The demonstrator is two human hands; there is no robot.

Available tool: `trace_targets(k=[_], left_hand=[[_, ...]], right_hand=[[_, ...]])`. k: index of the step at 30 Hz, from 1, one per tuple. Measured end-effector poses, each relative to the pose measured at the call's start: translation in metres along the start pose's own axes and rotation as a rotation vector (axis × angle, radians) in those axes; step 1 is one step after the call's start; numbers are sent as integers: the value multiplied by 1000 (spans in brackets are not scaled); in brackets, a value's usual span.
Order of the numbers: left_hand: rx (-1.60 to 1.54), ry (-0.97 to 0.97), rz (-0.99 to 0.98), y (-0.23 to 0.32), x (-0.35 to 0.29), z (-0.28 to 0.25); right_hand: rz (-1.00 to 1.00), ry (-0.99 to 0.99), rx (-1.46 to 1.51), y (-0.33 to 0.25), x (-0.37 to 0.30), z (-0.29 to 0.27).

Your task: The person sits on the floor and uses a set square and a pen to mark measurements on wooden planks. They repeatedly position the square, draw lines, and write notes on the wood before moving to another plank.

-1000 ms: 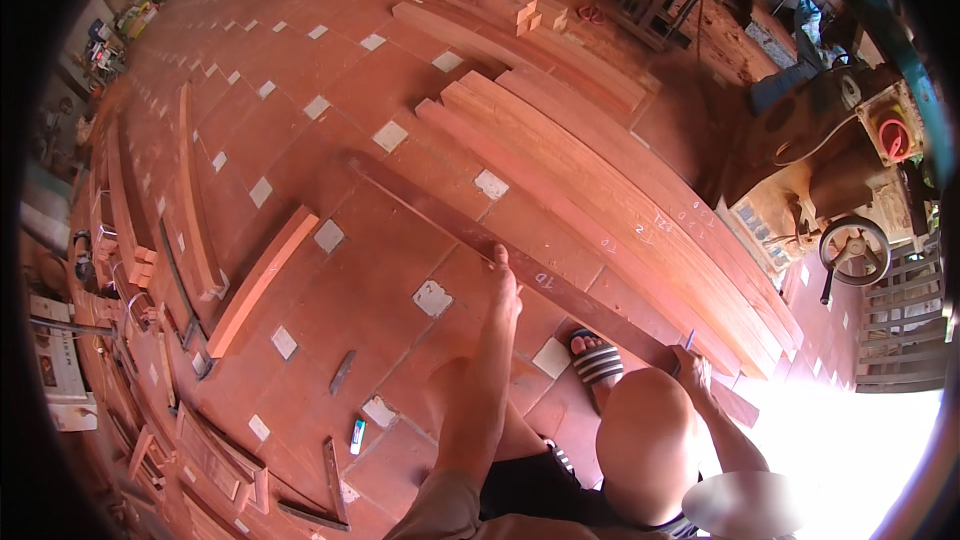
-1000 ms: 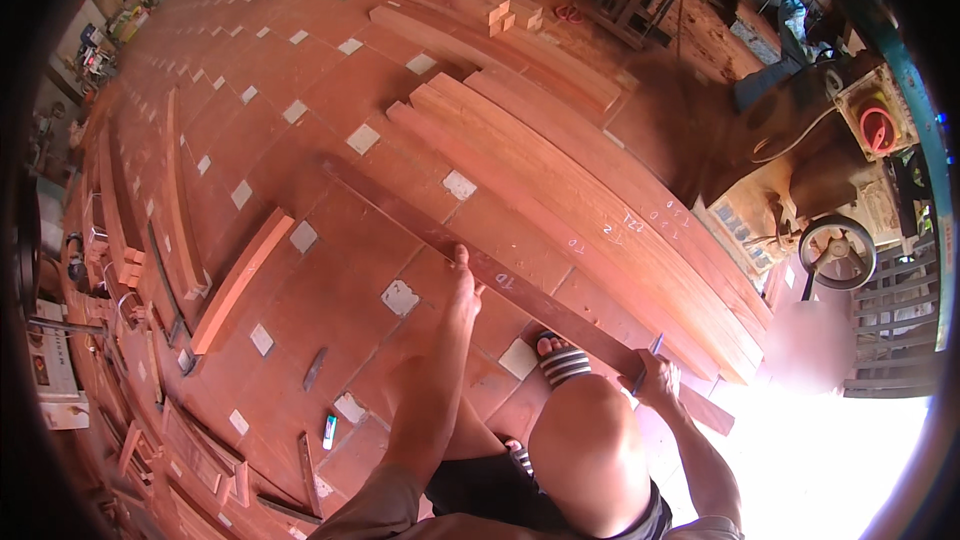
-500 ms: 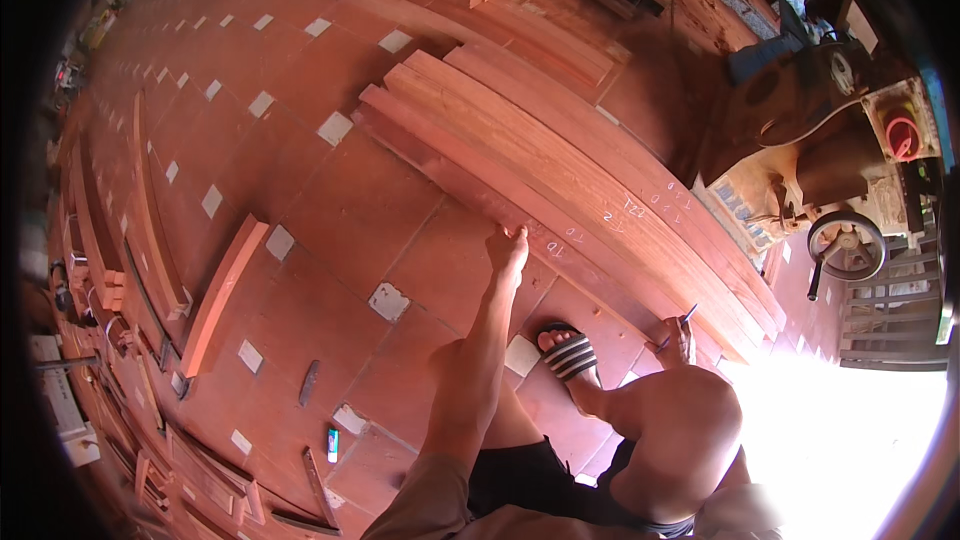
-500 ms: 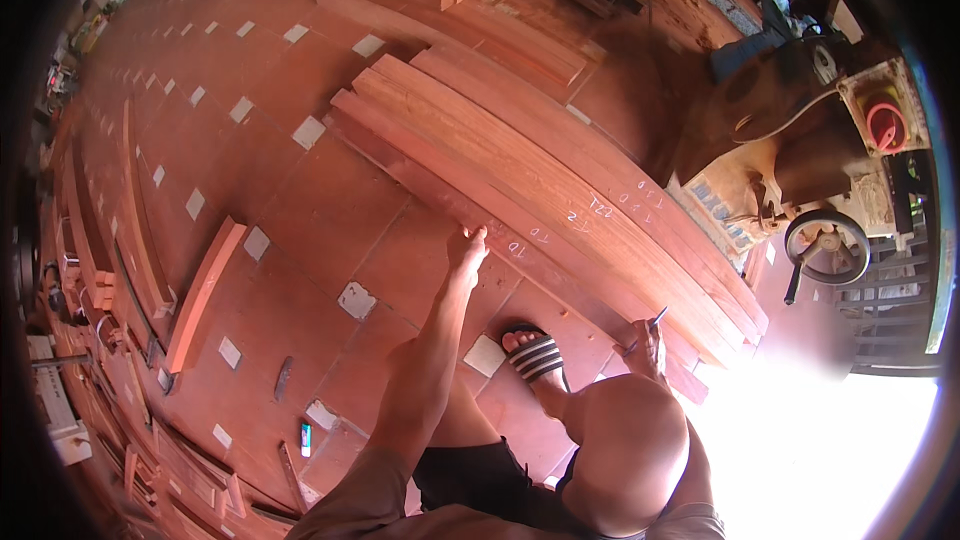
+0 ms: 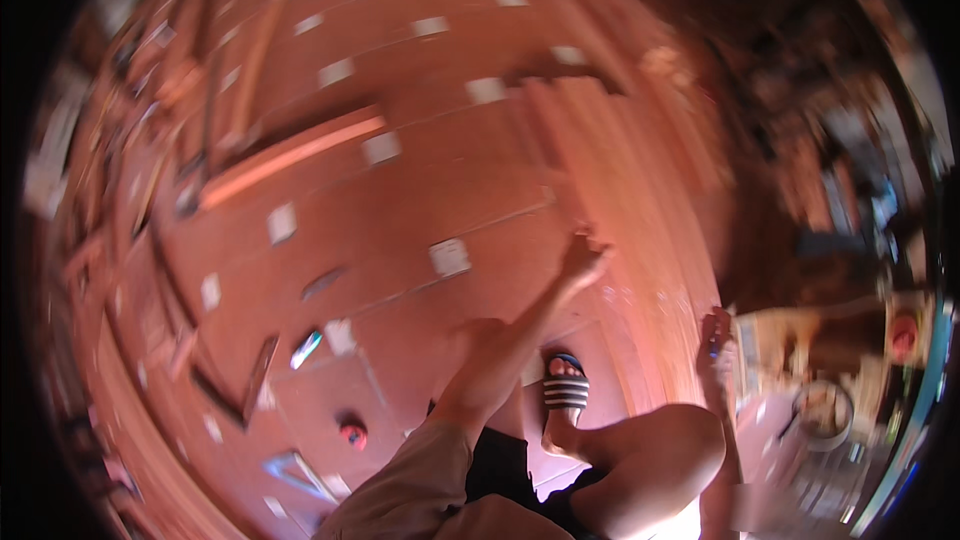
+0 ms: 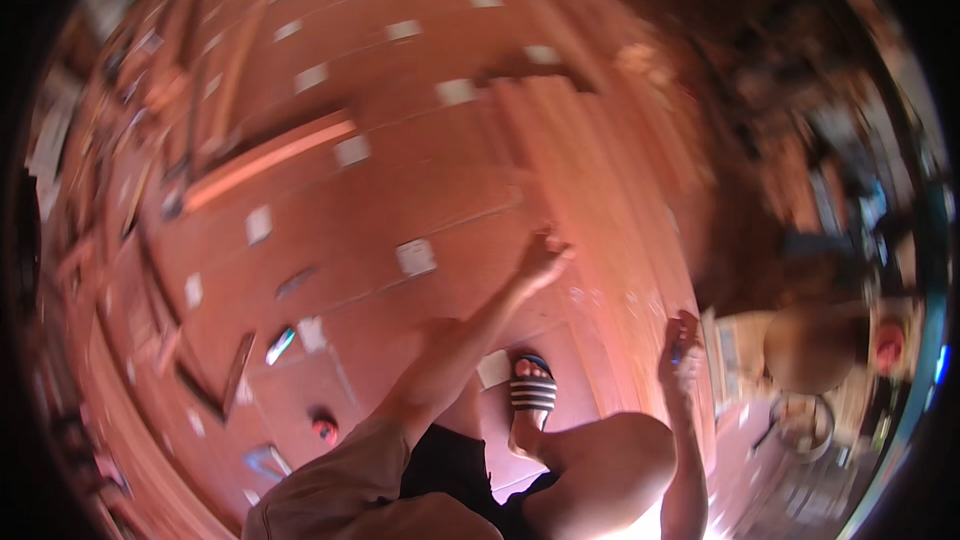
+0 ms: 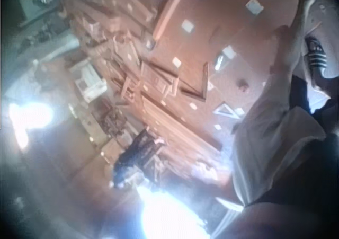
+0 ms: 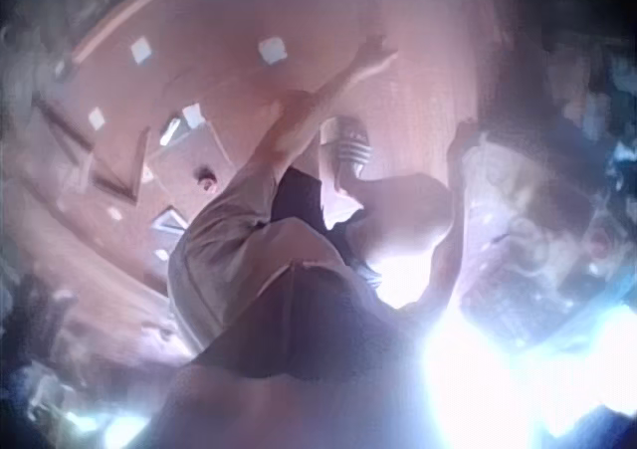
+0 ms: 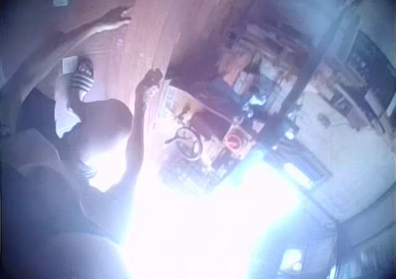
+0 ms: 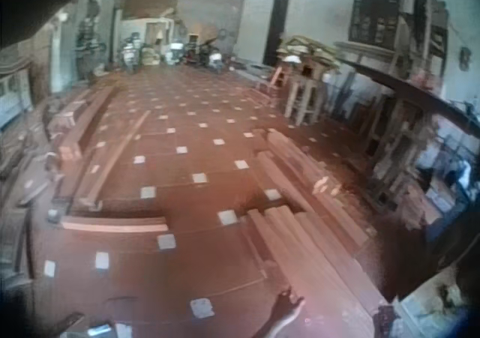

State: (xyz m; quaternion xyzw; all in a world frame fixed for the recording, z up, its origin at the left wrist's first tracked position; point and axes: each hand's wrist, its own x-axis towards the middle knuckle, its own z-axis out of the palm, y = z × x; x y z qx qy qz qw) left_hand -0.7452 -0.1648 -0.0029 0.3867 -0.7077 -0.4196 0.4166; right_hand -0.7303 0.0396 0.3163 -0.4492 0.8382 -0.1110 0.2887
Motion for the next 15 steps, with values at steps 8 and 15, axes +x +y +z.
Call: trace_targets(k=[8, 15], left_hand=[[-1008, -311, -194, 91, 24, -197], [-1032, 882, -719, -37, -110, -371]], right_hand=[[-631, -225, 21, -68, 202, 37], [-989, -570, -358, -257, 196, 166]])
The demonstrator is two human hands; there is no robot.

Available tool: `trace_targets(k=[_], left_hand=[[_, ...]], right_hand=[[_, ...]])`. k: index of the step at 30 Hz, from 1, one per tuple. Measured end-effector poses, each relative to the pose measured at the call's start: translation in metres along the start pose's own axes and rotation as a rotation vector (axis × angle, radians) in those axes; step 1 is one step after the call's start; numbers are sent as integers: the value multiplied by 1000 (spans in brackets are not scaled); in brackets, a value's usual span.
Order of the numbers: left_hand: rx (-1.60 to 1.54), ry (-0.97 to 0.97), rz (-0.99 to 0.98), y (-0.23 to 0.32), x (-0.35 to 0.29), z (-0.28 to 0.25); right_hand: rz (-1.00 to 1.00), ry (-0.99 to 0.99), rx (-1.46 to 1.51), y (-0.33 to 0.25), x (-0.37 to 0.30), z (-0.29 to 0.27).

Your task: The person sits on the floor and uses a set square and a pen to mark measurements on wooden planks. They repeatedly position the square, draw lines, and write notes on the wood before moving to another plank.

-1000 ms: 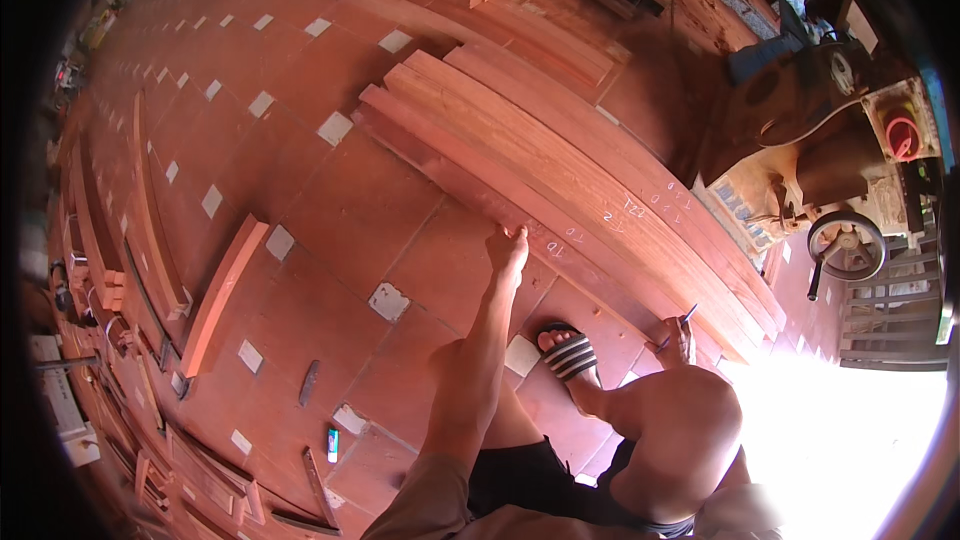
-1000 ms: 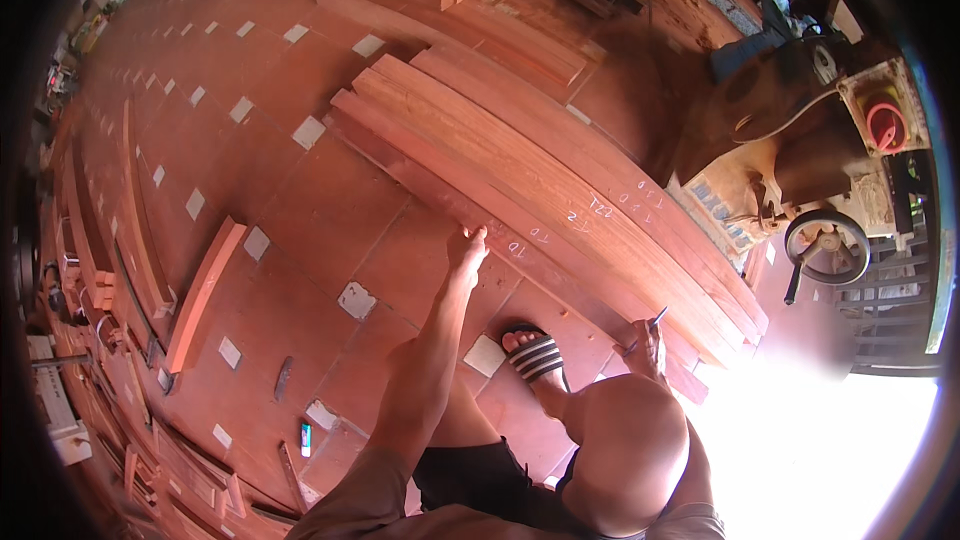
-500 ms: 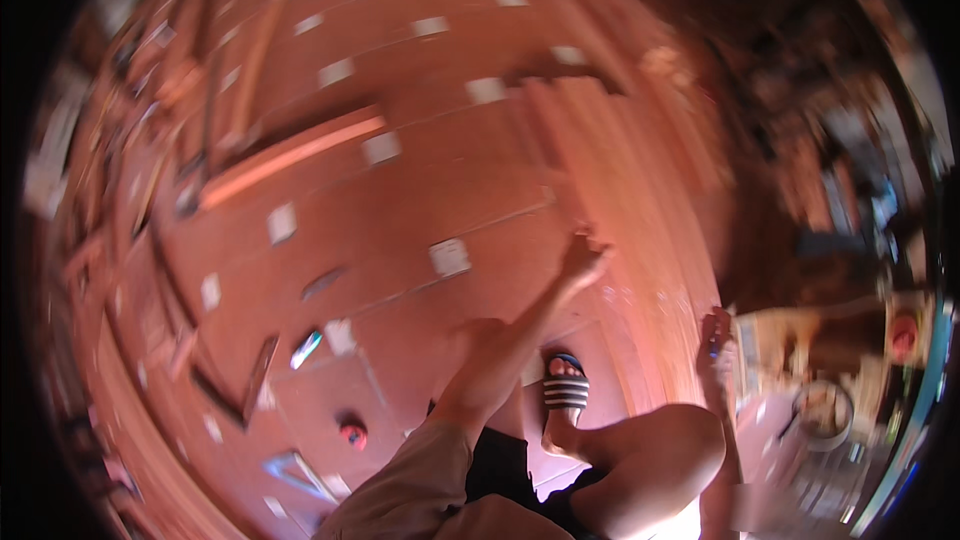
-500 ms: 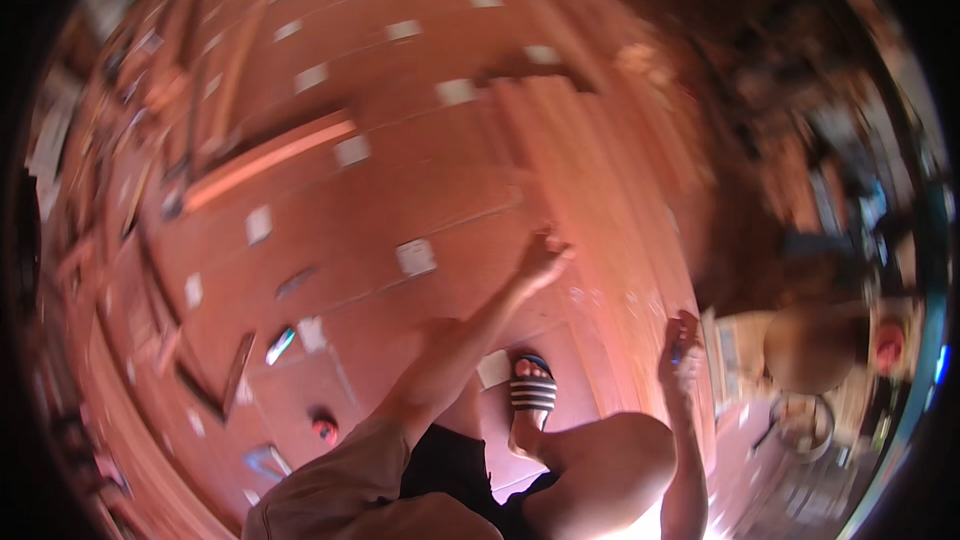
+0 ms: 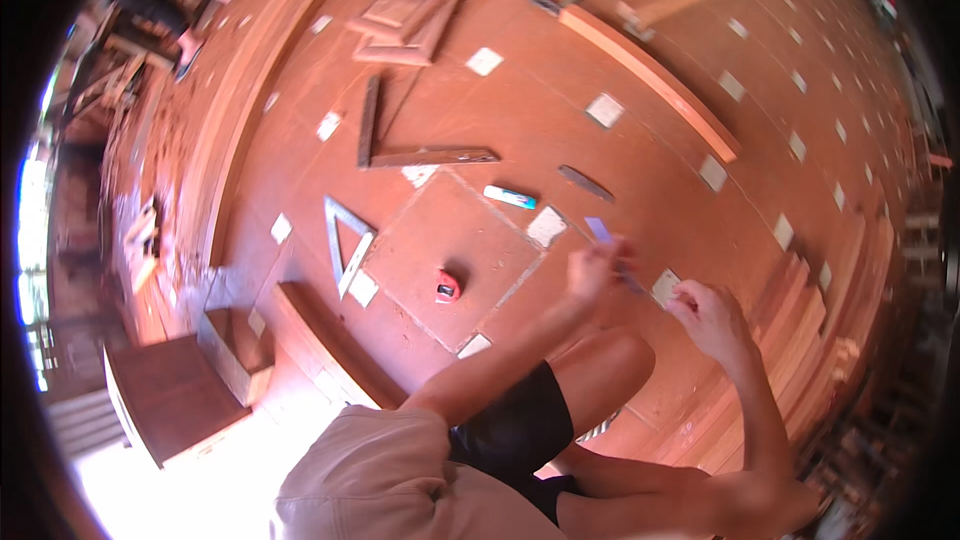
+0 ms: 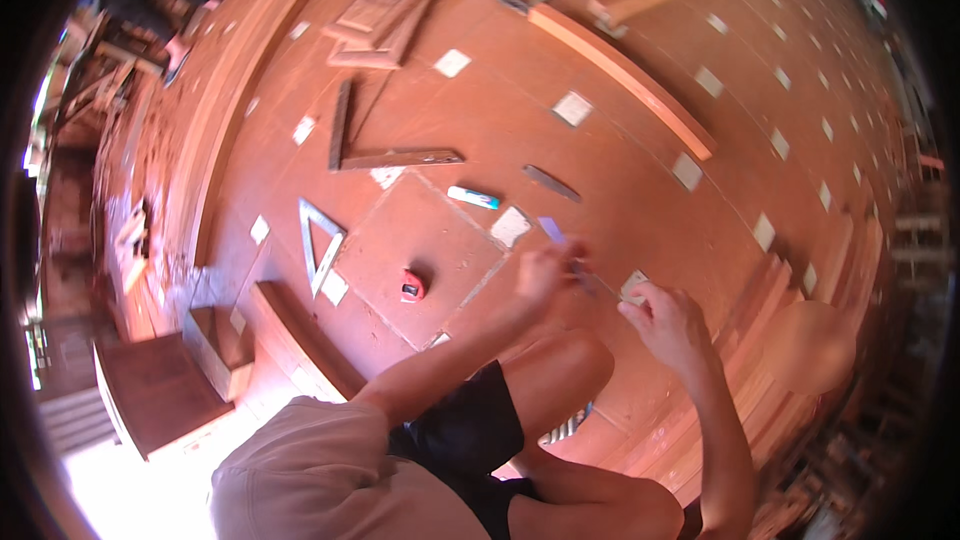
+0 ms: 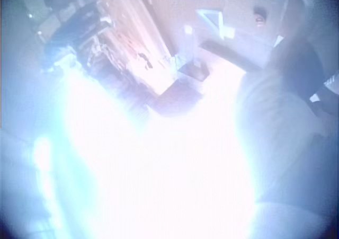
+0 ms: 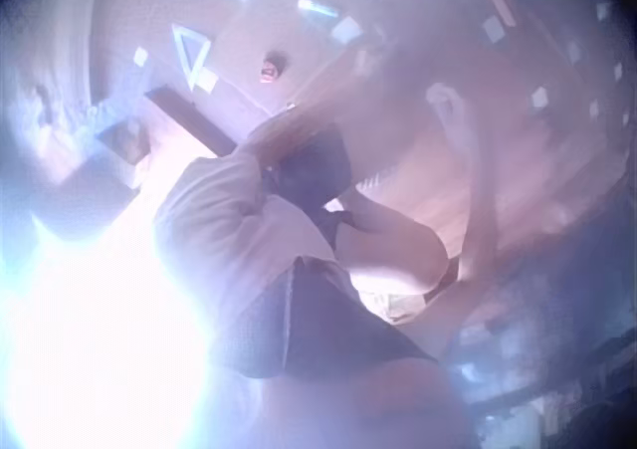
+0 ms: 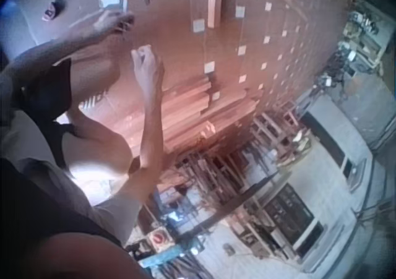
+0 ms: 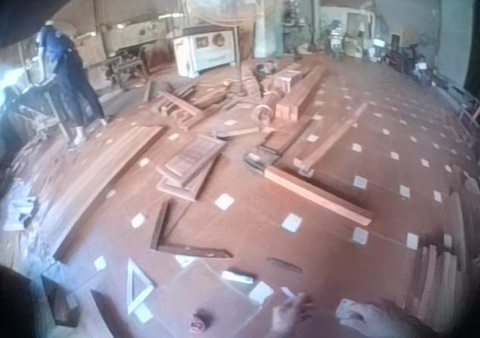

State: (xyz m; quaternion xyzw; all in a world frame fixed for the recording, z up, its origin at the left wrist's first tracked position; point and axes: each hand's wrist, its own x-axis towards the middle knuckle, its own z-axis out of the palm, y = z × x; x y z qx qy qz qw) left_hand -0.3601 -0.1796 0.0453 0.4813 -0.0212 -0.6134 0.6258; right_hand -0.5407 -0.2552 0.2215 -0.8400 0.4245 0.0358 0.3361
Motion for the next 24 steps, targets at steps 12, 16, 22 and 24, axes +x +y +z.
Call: trace_targets(k=[12, 16, 22, 24], left_hand=[[87, 755, -102, 92, 0, -226], [341, 646, 61, 143, -112, -187], [282, 714, 106, 257, -272, -22], [209, 477, 110, 323, -332, 64]], right_hand=[[-387, -120, 20, 31, 109, 44], [-245, -63, 117, 34, 85, -12], [-27, -3, 227, 12, -15, -81], [59, 42, 271, -2, -65, -94]])
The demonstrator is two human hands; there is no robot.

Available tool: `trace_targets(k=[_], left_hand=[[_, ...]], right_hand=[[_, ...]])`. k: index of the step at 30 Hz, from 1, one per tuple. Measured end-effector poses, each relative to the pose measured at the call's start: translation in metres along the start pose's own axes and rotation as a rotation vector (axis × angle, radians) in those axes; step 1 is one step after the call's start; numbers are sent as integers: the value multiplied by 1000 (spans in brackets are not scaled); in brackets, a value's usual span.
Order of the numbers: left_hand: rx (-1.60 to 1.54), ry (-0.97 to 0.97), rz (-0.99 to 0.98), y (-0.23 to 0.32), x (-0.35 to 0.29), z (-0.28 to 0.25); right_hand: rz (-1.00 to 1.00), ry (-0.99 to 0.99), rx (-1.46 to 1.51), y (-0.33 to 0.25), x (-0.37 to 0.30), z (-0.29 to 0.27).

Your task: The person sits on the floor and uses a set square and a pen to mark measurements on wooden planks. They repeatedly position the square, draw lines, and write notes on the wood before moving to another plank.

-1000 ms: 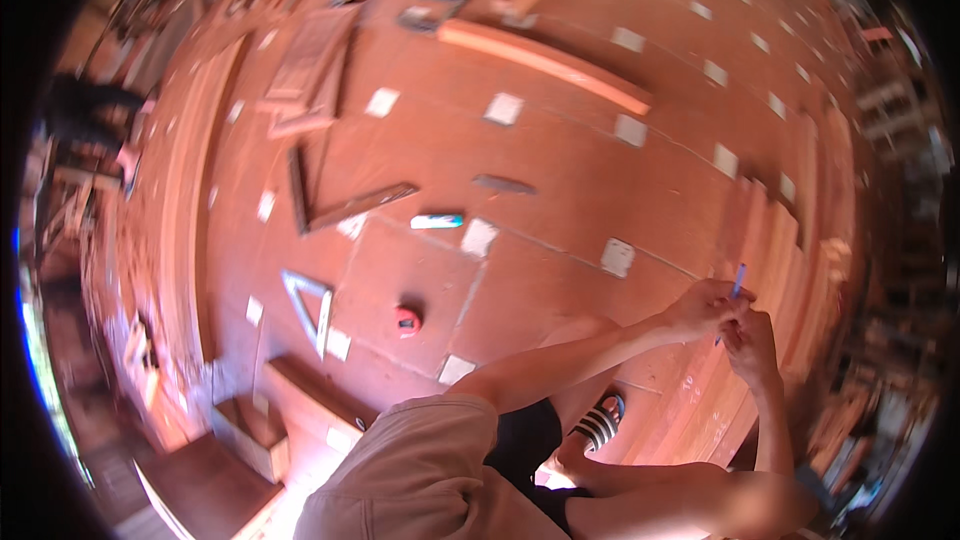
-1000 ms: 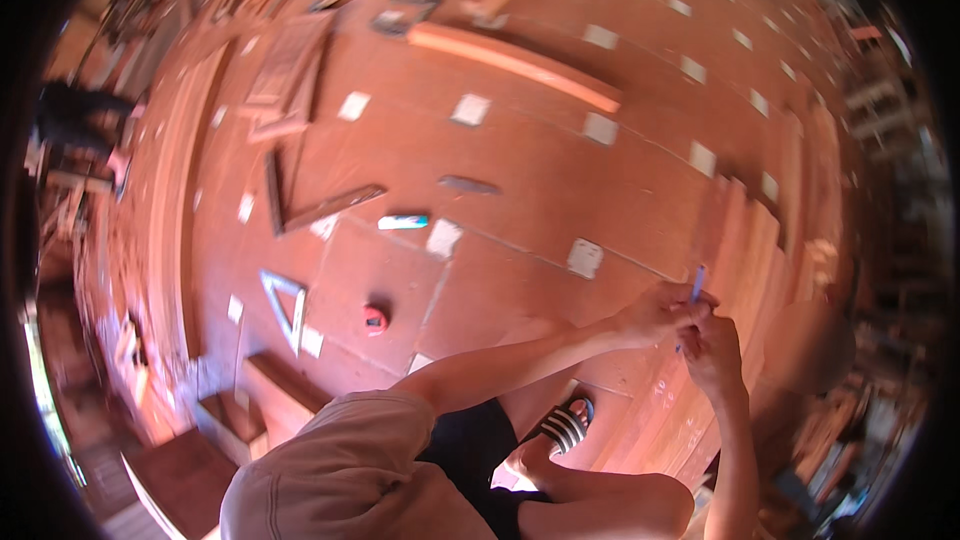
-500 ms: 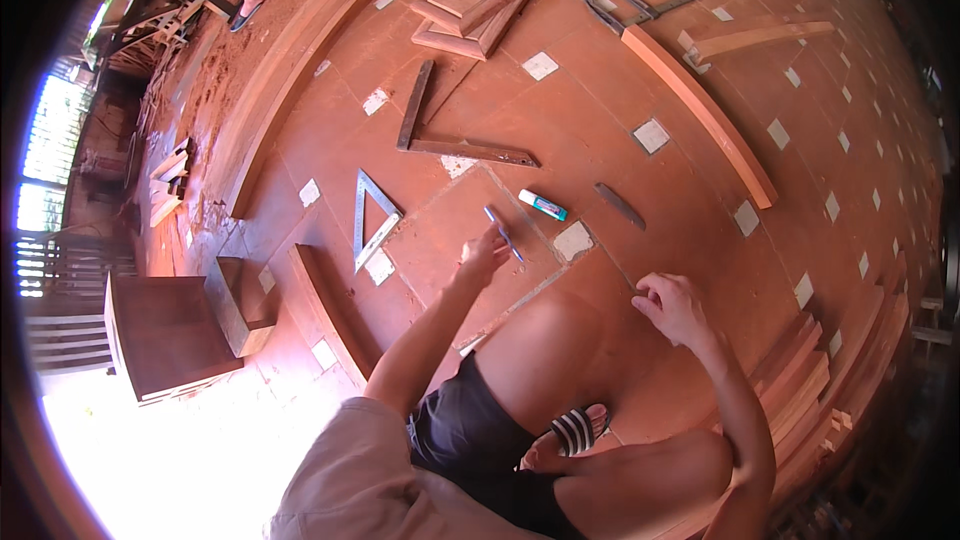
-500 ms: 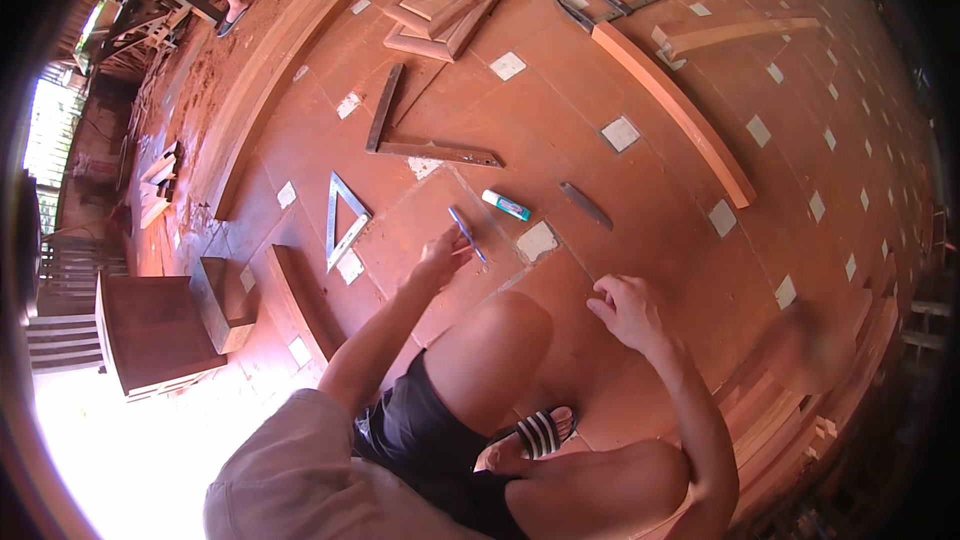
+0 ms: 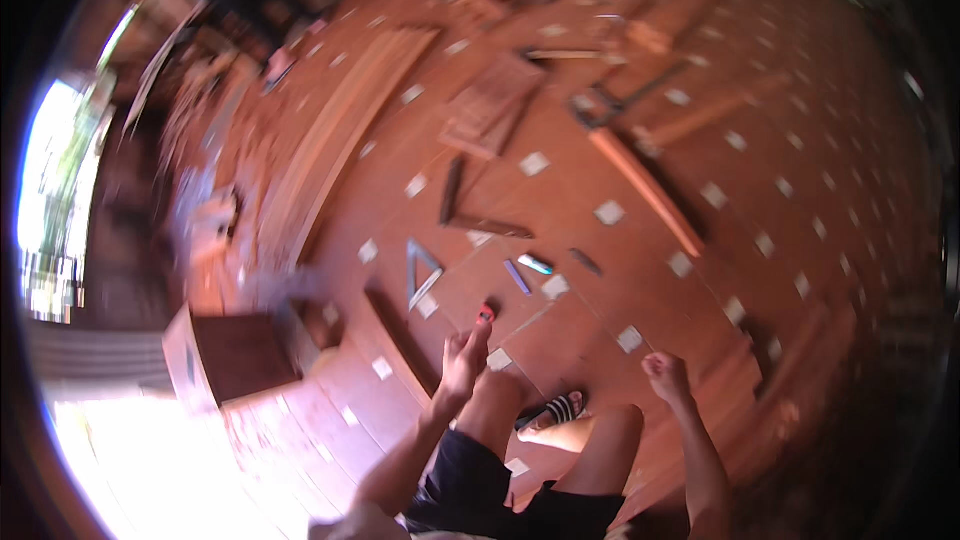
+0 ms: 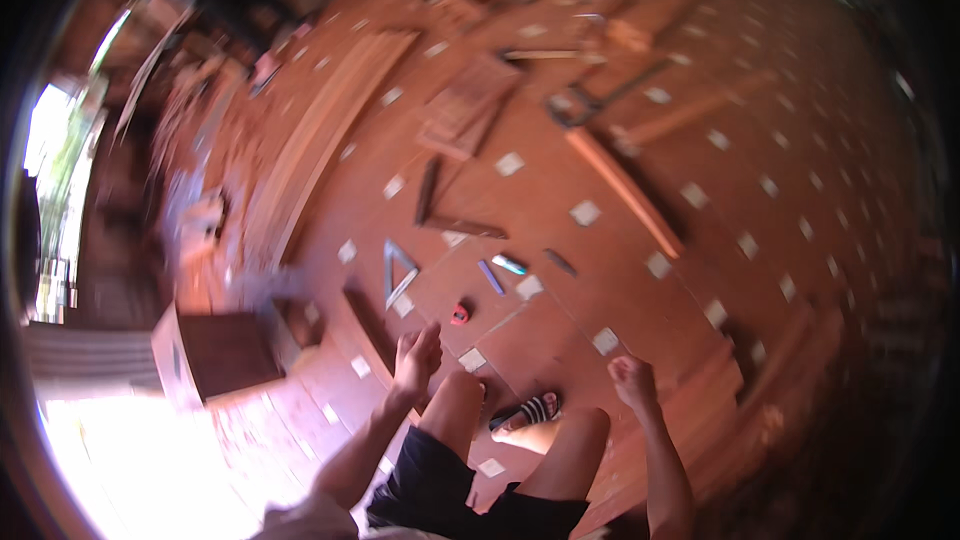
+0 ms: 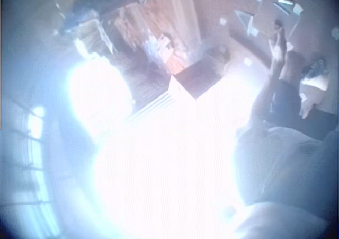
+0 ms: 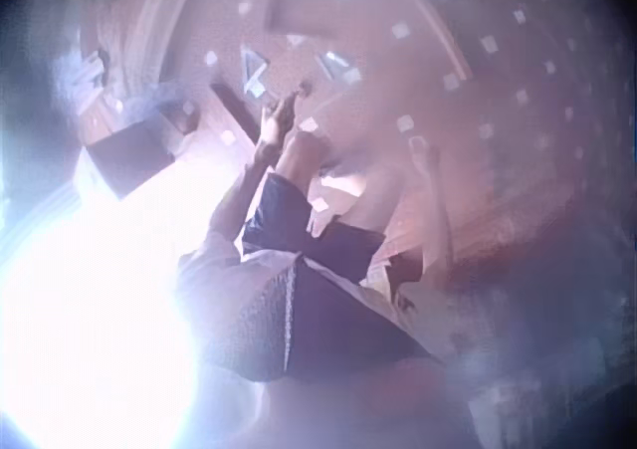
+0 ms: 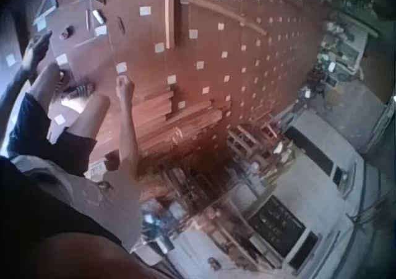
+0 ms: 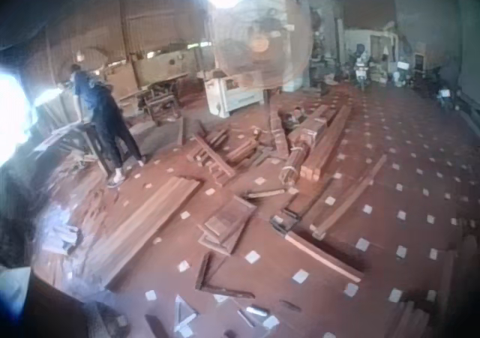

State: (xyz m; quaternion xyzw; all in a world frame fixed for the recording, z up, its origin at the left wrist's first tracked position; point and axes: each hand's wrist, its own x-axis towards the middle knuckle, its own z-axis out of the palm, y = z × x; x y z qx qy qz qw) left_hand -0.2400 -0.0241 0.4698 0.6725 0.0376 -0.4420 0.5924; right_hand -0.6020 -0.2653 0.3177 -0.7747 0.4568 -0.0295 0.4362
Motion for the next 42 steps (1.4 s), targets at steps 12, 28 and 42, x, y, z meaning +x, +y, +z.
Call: trace_targets(k=[12, 28, 42], left_hand=[[-509, -1966, -43, 378, -425, 242], [572, -2058, -325, 298, -488, 546], [1314, -1478, 312, 148, -206, 808]], right_hand=[[832, 3, 31, -94, -347, -39], [1573, 427, 788, -6, -387, -78], [1548, 117, 822, -13, -311, -167]])
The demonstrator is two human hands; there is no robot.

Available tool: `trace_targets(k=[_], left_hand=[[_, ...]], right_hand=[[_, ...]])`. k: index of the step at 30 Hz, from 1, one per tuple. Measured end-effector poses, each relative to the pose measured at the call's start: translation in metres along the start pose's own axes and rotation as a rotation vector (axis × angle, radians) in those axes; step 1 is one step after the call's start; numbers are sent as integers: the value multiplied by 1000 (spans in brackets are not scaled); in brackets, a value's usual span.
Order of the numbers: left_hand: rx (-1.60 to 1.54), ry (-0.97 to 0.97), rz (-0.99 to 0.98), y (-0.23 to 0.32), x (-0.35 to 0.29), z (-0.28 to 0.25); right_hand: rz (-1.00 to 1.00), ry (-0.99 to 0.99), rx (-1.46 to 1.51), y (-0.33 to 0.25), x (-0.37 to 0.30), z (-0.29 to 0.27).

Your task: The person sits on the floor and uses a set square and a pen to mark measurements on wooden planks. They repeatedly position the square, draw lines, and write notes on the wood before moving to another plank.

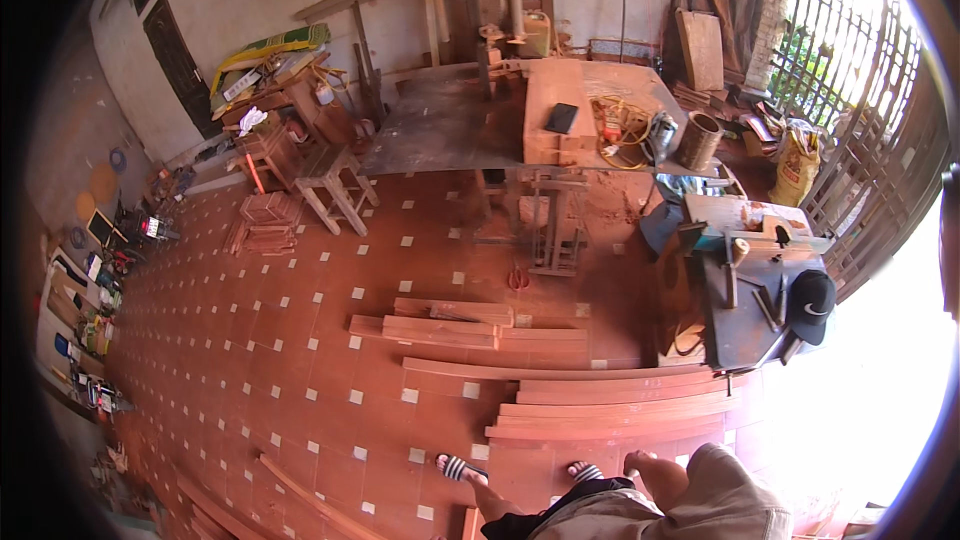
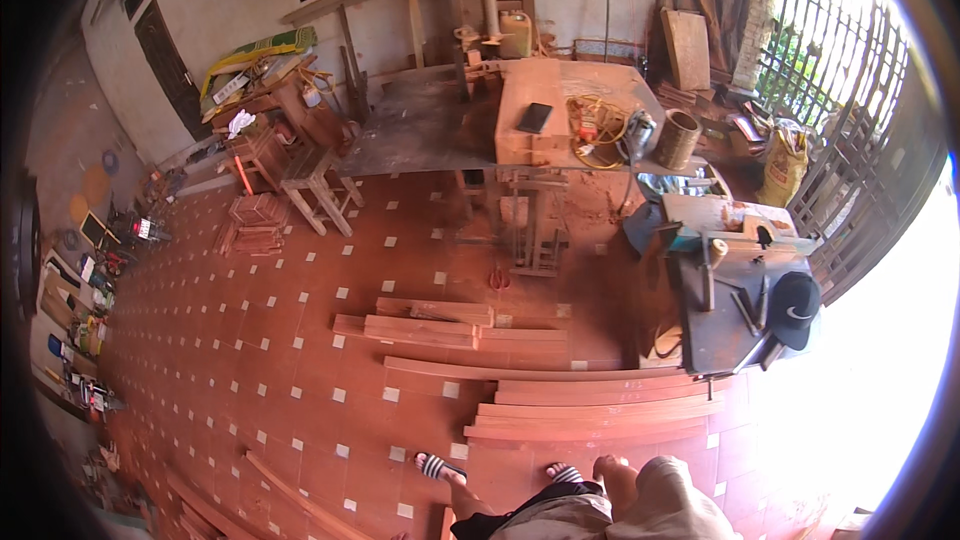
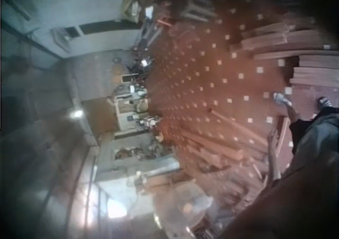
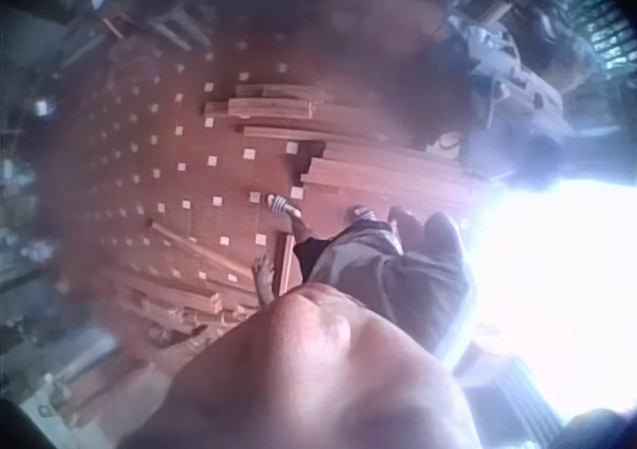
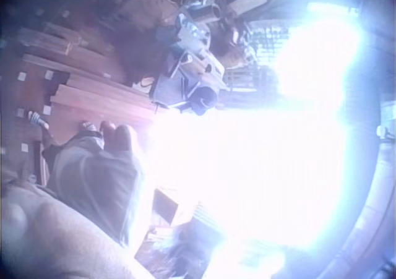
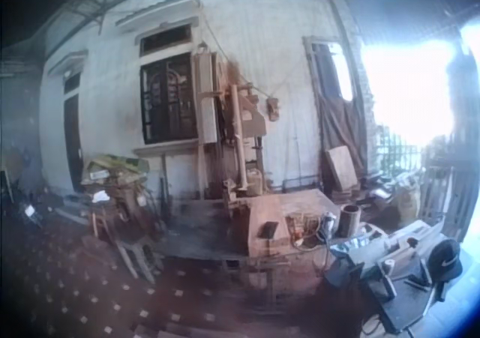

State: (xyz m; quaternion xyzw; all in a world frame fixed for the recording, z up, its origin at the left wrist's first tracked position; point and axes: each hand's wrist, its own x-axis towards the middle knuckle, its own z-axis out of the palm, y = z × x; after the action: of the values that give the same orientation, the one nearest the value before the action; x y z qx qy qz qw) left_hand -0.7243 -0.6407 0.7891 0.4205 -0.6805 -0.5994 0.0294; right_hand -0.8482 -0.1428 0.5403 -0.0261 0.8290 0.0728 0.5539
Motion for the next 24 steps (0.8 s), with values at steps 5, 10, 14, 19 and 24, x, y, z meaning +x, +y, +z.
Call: trace_targets(k=[5, 10, 14, 19, 24], left_hand=[[381, 3, 267, -49, 130, -129], [142, -68, 433, 112, 265, -178], [434, -22, 675, 276, 322, -213], [531, -15, 1204, 395, 391, -238], [685, -106, 1270, 449, 510, -278]], right_hand=[[-27, 463, 439, -193, 27, -188], [-584, 970, 449, -485, -71, -470], [-729, 968, 771, -679, -190, -614], [-726, 882, 735, -833, -242, -689], [-661, 801, 707, -981, -198, -769]])
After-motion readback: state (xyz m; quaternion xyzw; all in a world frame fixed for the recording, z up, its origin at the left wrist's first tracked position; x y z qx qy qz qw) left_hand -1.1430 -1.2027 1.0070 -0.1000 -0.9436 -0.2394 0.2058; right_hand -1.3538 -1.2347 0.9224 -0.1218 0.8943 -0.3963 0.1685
